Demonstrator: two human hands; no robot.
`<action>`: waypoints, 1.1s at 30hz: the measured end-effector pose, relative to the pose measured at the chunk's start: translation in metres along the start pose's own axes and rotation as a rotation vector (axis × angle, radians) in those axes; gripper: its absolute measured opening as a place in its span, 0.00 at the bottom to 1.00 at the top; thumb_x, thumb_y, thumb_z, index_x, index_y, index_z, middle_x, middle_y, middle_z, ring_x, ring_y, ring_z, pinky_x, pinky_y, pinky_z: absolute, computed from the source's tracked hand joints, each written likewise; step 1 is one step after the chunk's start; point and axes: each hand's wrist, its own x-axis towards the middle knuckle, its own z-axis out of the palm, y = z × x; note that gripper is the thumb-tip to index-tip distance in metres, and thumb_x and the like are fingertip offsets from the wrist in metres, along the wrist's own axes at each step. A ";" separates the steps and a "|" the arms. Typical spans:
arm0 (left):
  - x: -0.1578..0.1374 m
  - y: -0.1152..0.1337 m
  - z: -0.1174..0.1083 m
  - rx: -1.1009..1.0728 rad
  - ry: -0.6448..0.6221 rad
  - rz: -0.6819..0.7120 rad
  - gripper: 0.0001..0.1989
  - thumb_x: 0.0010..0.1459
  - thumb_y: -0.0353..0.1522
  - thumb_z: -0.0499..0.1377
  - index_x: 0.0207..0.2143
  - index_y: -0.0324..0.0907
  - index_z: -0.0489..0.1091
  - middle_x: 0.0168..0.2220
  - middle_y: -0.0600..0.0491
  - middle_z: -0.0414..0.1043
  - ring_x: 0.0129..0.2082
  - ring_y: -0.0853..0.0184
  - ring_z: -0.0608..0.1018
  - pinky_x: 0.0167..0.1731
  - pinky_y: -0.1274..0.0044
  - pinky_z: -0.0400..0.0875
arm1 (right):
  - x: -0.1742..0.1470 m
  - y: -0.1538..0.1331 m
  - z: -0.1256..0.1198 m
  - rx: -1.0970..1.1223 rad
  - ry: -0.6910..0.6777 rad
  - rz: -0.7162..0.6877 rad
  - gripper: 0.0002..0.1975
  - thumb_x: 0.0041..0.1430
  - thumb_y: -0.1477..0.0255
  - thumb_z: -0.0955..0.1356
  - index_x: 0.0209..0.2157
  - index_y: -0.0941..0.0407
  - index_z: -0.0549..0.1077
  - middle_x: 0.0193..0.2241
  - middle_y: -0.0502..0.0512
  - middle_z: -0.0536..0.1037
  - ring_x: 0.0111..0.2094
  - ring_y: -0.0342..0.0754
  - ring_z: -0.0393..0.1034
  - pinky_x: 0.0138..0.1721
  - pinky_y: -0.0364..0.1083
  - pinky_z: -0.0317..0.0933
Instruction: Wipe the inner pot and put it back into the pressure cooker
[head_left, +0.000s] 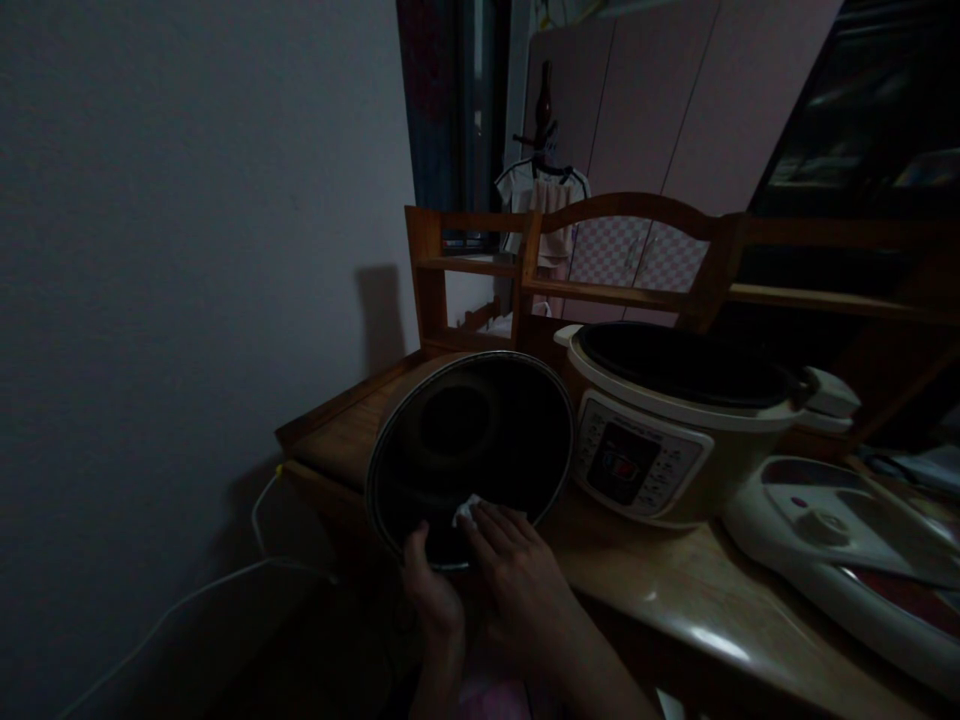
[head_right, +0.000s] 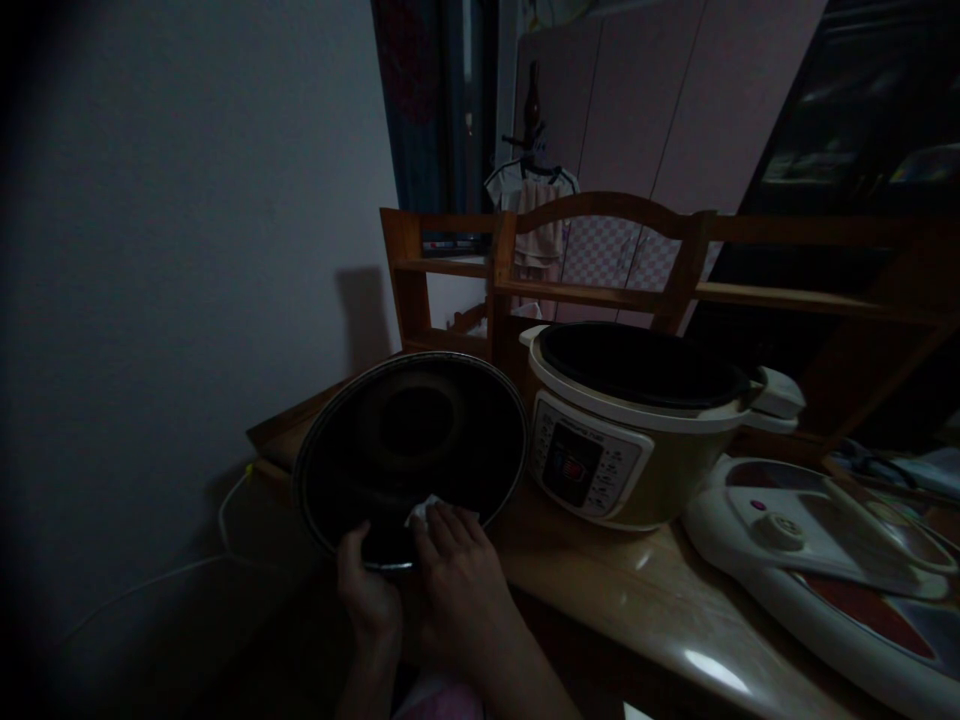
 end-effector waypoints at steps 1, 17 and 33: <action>0.000 0.001 0.000 0.000 0.009 -0.014 0.10 0.48 0.38 0.54 0.30 0.42 0.70 0.32 0.54 0.70 0.44 0.59 0.71 0.54 0.64 0.59 | 0.000 0.000 0.000 0.008 0.004 -0.007 0.41 0.52 0.65 0.67 0.66 0.61 0.54 0.64 0.62 0.57 0.64 0.54 0.48 0.66 0.51 0.35; -0.002 0.007 0.000 0.003 0.030 -0.076 0.11 0.48 0.38 0.52 0.31 0.42 0.69 0.34 0.53 0.69 0.47 0.58 0.70 0.56 0.63 0.57 | -0.005 -0.004 -0.014 0.108 0.031 -0.034 0.35 0.53 0.71 0.66 0.63 0.57 0.59 0.62 0.57 0.62 0.63 0.47 0.52 0.65 0.48 0.38; -0.001 0.004 0.001 -0.015 0.017 -0.075 0.12 0.48 0.39 0.53 0.31 0.43 0.69 0.34 0.53 0.70 0.44 0.59 0.70 0.53 0.64 0.59 | -0.005 -0.004 -0.027 -0.002 0.019 0.013 0.27 0.59 0.71 0.66 0.61 0.57 0.64 0.59 0.58 0.67 0.60 0.50 0.58 0.64 0.49 0.46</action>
